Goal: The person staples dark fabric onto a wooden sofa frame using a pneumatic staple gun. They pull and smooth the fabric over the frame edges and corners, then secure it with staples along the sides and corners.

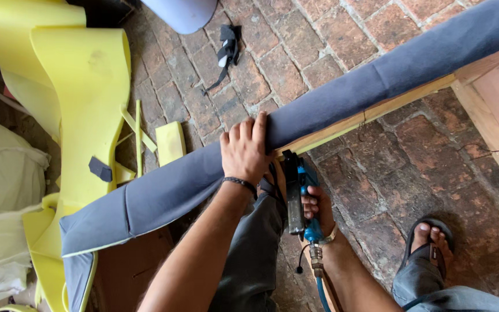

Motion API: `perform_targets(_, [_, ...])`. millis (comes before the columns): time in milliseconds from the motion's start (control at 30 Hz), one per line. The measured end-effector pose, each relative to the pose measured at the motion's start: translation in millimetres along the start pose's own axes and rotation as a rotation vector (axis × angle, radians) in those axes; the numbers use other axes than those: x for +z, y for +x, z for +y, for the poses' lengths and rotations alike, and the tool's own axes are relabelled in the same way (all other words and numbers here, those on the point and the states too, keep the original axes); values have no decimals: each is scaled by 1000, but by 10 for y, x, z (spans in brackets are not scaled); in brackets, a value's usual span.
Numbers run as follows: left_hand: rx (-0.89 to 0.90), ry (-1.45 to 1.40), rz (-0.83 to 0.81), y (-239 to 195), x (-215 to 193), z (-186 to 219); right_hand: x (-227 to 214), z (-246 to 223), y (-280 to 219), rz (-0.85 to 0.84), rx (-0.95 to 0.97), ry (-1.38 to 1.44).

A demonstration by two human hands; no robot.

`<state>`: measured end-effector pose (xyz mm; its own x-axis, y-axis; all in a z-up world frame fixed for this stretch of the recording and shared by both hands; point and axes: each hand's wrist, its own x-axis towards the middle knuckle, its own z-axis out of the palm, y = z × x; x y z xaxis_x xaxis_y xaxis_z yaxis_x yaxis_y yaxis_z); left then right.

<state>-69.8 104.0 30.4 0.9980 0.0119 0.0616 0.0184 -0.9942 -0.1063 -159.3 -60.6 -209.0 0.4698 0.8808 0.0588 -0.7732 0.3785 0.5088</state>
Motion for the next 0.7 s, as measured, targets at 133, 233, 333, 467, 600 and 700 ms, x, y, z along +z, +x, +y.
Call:
perform_targets(133, [70,19,119,-63,181,-68,287,116,180,-19,-9,51])
perform_targets(233, [90,65,164,-86,209,-99,464,171,379,-111,32,9])
perform_targets(333, [70,36,135,-73,195,-37,482,130,388,-82,-3,87])
perform_targets(467, [203,-259,-43,60,-4,-412,272,96,388,-2,-77,-34])
perform_targets(600, [-152,-781,-398,155,-165,-932,8,98,428,75,7,1])
perform_targets(700, [-332,-300,-334,124,-35,-938,-182,86,518,113,98,-170])
